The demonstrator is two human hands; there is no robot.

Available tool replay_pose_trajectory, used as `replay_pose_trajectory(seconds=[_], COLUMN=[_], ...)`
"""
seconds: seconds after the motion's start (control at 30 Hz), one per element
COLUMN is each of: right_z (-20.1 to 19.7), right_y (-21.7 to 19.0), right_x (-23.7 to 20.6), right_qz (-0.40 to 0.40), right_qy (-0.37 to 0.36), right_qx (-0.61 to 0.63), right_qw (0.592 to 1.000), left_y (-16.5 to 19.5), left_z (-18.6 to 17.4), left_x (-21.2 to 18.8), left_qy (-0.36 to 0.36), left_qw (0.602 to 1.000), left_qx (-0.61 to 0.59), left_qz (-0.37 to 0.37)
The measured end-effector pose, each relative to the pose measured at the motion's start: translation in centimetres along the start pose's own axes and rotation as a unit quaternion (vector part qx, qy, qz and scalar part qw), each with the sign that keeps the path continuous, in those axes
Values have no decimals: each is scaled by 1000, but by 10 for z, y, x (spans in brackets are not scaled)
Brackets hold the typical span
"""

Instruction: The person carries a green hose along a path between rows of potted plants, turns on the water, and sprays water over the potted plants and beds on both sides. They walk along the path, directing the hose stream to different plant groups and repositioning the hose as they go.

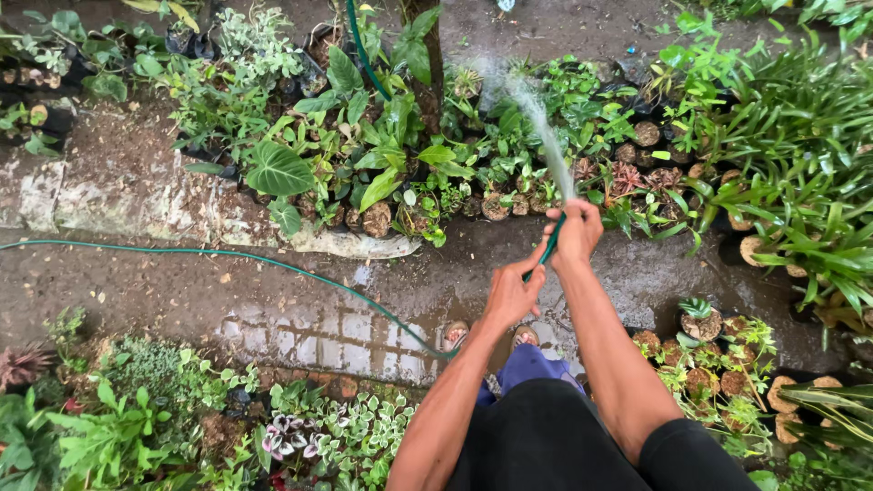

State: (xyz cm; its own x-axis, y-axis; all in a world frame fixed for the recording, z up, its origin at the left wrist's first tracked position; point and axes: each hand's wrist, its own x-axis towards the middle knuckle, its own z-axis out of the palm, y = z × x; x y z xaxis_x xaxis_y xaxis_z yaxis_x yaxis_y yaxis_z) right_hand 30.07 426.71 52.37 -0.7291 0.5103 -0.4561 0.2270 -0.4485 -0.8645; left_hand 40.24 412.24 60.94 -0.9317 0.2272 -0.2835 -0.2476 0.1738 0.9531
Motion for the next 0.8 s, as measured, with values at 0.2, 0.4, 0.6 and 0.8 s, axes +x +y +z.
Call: replay_pose_trajectory(seconds=[0.2,0.4,0.6,0.8], right_z=[-34,-19,-2,1], right_y=[-22,-34,-30,-11], right_x=[67,117,119,118], right_qz=[136,-39,-469,-436], right_qy=[-119,-250,-262,-283], right_qx=[-87,-410,-739,-560], right_qw=[980,876,406,645], left_y=[7,29,28,4], left_z=[1,-12,-25,-32], left_x=[-25,-56,-67,-36], left_qy=[-61,-133,-132,-39], left_qw=[997,990,991,999], left_qx=[20,30,19,9], left_qz=[-36,-26,27,-9])
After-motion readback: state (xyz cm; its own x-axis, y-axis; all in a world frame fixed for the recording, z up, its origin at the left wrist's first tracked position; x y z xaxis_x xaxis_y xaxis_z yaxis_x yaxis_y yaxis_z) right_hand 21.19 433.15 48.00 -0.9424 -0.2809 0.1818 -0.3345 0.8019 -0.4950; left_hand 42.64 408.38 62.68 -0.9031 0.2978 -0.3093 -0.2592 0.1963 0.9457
